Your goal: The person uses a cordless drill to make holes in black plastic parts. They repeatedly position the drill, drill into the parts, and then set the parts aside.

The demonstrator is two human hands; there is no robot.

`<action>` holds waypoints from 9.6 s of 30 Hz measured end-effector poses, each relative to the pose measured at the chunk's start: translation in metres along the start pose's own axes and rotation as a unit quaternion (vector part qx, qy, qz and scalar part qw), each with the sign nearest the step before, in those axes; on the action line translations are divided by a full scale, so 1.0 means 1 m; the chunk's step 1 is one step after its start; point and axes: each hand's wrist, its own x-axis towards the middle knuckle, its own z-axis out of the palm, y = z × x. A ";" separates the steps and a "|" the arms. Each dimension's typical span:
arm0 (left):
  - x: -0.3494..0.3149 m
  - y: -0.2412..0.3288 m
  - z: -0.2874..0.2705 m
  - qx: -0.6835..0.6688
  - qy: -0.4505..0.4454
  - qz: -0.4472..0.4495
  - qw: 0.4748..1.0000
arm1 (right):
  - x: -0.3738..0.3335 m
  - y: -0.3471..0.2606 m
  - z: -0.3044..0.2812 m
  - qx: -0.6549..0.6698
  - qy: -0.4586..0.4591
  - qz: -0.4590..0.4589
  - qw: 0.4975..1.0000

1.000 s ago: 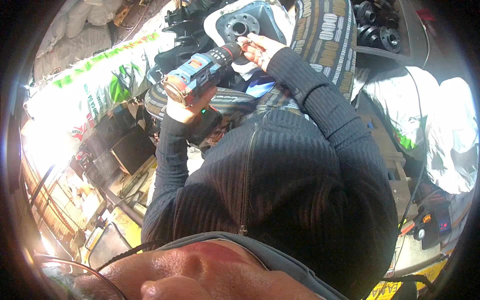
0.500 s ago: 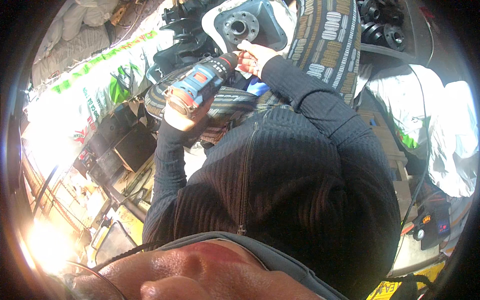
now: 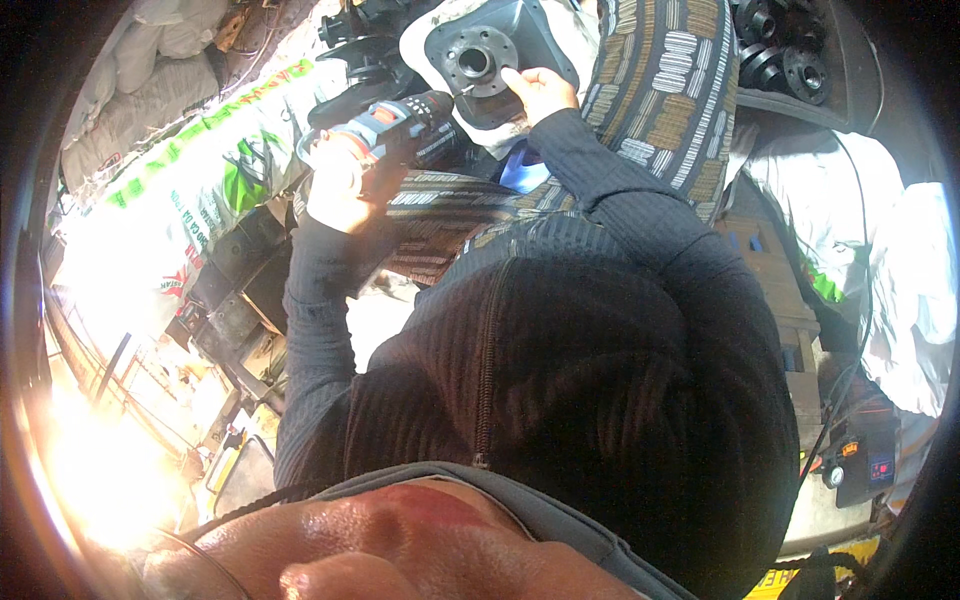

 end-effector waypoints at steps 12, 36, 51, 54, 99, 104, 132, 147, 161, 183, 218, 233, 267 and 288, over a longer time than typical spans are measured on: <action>0.038 0.012 -0.046 -0.071 -0.040 0.002 0.997 | -0.005 0.001 0.002 0.031 0.010 -0.007 0.999; -0.012 -0.018 -0.010 -0.100 0.008 0.009 0.995 | -0.040 -0.016 -0.004 -0.121 -0.066 -0.112 0.984; -0.074 0.006 0.017 -0.063 0.023 0.031 0.997 | -0.061 -0.037 0.005 0.336 -0.278 0.324 0.840; -0.070 0.011 0.018 -0.090 0.134 0.097 0.982 | -0.062 -0.036 0.002 0.389 -0.273 0.308 0.824; -0.025 0.003 0.017 -0.106 0.130 0.026 0.985 | 0.023 -0.039 0.011 0.126 0.121 -0.211 0.962; -0.013 -0.005 0.011 -0.127 0.145 0.055 0.980 | 0.037 -0.030 0.020 -0.141 0.189 -0.284 0.929; 0.075 -0.025 -0.029 0.020 0.077 0.208 0.975 | 0.035 -0.031 0.022 -0.104 0.201 -0.313 0.922; 0.145 0.021 -0.114 -0.032 -0.197 0.055 0.978 | 0.036 -0.033 0.020 -0.097 0.217 -0.301 0.923; 0.105 0.016 -0.054 0.060 -0.113 0.098 0.987 | 0.035 -0.035 0.022 -0.089 0.227 -0.276 0.930; -0.025 0.047 -0.012 -0.153 0.165 0.093 0.970 | -0.010 -0.053 -0.033 0.488 -0.098 0.070 0.865; -0.062 0.037 0.019 -0.080 0.108 0.109 0.985 | -0.071 -0.037 -0.033 0.442 -0.223 0.166 0.853; -0.060 0.027 0.027 -0.101 0.131 0.114 0.980 | -0.055 -0.036 -0.031 0.360 -0.233 0.081 0.900; 0.033 0.039 -0.018 -0.039 0.017 0.083 0.996 | -0.021 -0.009 0.003 0.177 -0.106 0.072 0.976; 0.060 0.035 -0.004 0.077 0.035 0.135 0.987 | -0.024 -0.017 0.001 0.062 -0.082 0.012 0.995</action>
